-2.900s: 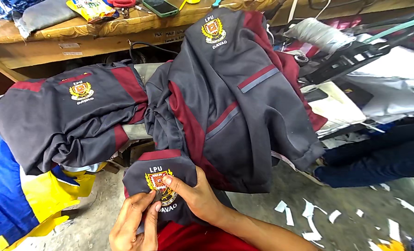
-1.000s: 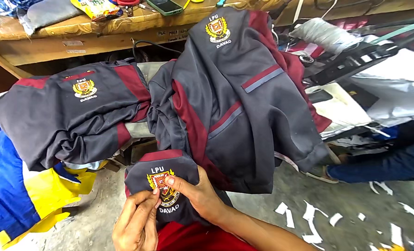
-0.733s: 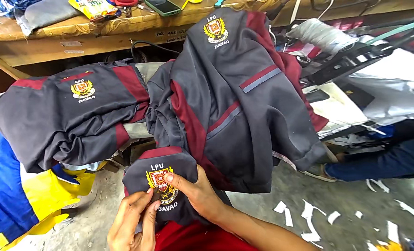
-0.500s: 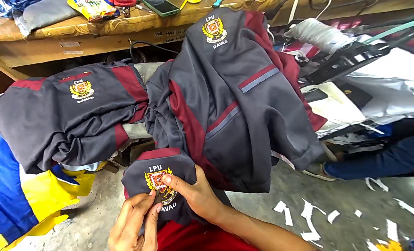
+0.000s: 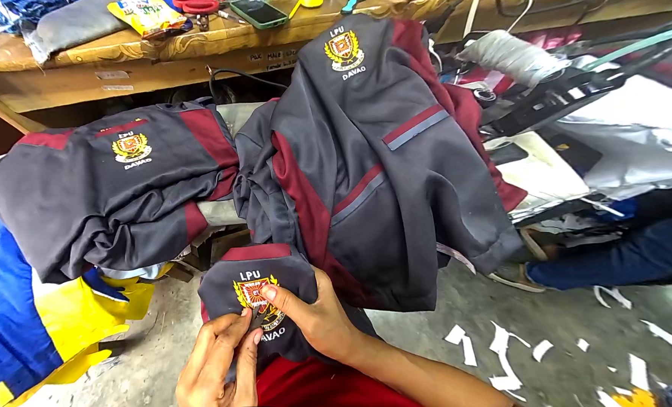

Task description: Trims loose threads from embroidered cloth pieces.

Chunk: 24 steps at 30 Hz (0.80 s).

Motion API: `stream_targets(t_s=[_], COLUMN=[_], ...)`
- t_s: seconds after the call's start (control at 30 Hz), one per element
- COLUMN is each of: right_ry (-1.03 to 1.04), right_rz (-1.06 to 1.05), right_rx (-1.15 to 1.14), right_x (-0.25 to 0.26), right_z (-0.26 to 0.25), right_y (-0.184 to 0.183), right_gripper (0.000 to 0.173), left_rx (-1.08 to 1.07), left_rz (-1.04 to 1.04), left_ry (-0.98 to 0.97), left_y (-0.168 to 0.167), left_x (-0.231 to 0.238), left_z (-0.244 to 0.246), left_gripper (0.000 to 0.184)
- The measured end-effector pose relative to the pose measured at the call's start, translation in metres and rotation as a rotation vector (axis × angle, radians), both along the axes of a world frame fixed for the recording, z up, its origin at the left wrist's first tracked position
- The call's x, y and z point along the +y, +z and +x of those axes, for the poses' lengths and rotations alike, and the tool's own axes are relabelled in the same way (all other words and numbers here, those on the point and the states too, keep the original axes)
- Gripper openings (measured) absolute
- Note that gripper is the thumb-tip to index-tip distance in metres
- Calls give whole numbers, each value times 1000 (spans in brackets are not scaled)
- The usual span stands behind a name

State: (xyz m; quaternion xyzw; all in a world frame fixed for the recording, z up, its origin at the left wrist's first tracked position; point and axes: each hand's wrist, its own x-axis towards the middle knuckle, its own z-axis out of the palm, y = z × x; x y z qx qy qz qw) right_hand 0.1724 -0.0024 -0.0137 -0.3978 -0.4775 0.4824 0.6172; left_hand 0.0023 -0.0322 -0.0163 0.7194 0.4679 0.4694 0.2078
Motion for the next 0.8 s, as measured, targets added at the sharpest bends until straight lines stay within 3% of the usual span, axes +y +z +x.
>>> stream_targets(t_s=[0.4,0.6,0.8], right_ry=[-22,0,-3], right_rz=[29,-19,-21], right_rx=[-48,55,65], right_x=[1,2,1], right_z=[0,0,0], right_y=[-1,1,0], right_gripper=[24,21,21], left_rx=[-27,-211,-184], left_rz=[-24,-73,-71], left_ry=[8,-41,-31], left_y=[-1,-11,-8], left_x=[0,3,2], left_z=[3,2,3], left_gripper=[20,21,22])
